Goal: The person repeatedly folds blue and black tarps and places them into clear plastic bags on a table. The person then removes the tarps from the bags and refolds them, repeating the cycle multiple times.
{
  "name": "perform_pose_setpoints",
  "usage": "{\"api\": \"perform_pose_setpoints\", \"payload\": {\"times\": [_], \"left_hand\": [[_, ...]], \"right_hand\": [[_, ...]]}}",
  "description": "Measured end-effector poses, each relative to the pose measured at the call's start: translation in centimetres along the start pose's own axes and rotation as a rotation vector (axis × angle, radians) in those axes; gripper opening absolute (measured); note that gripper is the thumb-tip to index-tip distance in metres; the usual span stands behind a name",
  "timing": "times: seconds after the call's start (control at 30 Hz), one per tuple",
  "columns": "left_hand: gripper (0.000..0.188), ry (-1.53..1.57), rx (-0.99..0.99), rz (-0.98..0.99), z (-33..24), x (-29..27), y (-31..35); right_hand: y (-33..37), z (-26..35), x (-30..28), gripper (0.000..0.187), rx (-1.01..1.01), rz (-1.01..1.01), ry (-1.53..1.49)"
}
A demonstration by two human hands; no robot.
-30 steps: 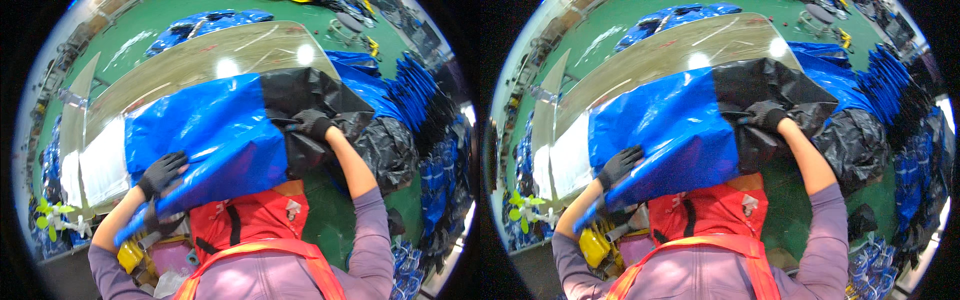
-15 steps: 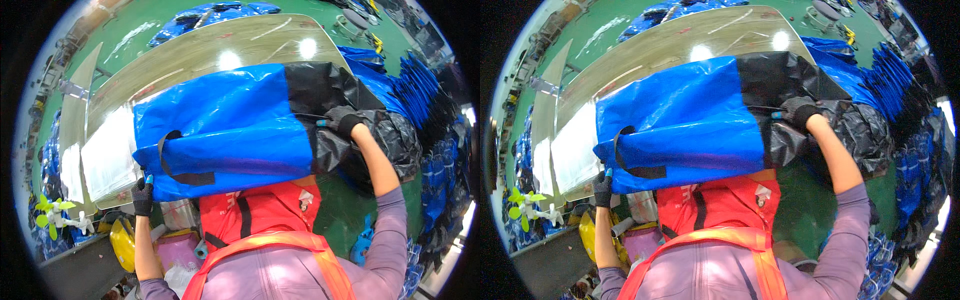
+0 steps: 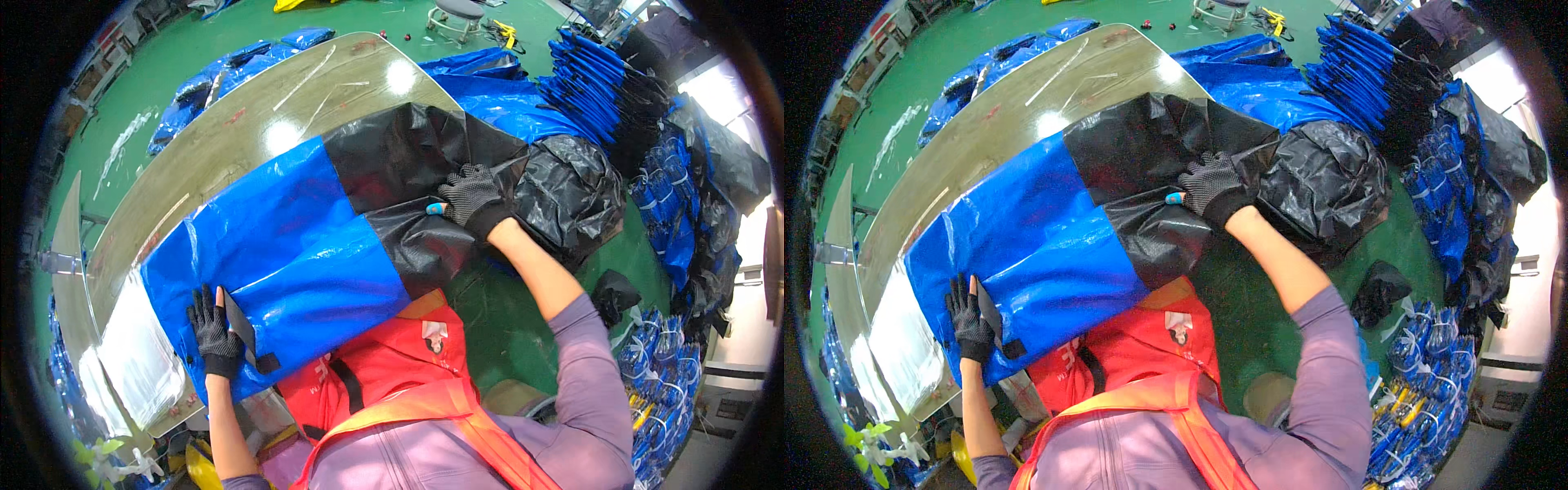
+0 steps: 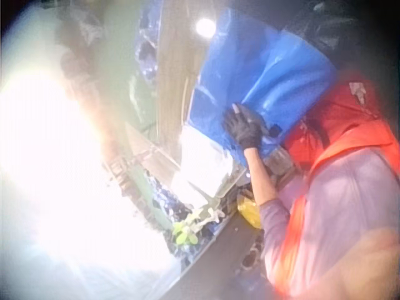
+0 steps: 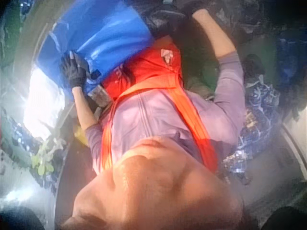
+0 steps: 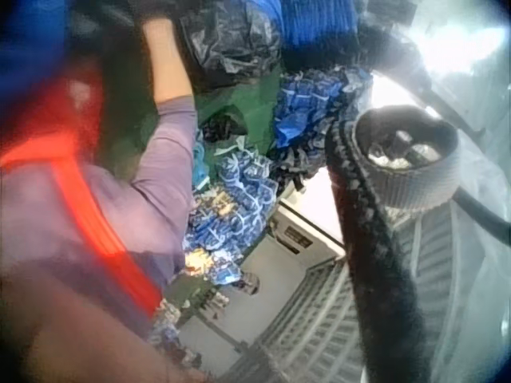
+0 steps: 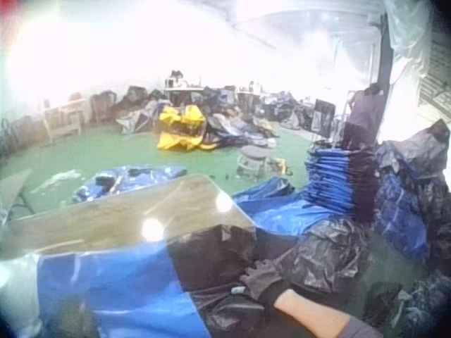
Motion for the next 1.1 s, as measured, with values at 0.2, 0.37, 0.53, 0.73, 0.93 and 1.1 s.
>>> {"api": "perform_pose_setpoints", "payload": {"times": [0.2, 0.37, 0.53, 0.73, 0.93, 1.1], "left_hand": [[0.034, 0.759, -0.507, 0.074, -4.2, -10.1, -6.6], [0.056, 0.181, 0.801, -0.265, -27.1, -7.2, -13.6], [0.06, 0.086, 0.768, -0.208, -28.1, -0.2, -15.2], [0.052, 0.078, 0.997, -0.082, -28.4, -0.5, -12.8], [0.052, 0.01, 0.972, 0.014, -29.5, 2.4, -13.6], [0.047, 0.15, 0.939, 0.069, -29.2, 1.6, -13.3]], "right_hand": [[-1.3, 0.1, 2.7, 0.049, 0.067, 0.016, 0.158], [1.3, 1.6, -5.1, 0.059, -0.067, -0.288, -0.098], [8.0, 6.3, -5.5, 0.066, -0.329, -0.505, -0.217], [4.8, 3.7, -8.3, 0.018, -0.32, -0.535, -0.082], [-14.0, 0.0, -4.7, 0.057, -0.131, 0.305, -0.082], [-19.7, 1.2, 5.5, 0.064, -0.172, 0.495, -0.267]]}}
Point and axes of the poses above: each hand's wrist, its own y-axis away from the middle knuckle, its own x-axis out of the palm, z = x × y, the point moved 8 cm from there along -y, towards the middle knuckle, and after that the axes turned 2 degrees about -z, right-handed, at the moved point
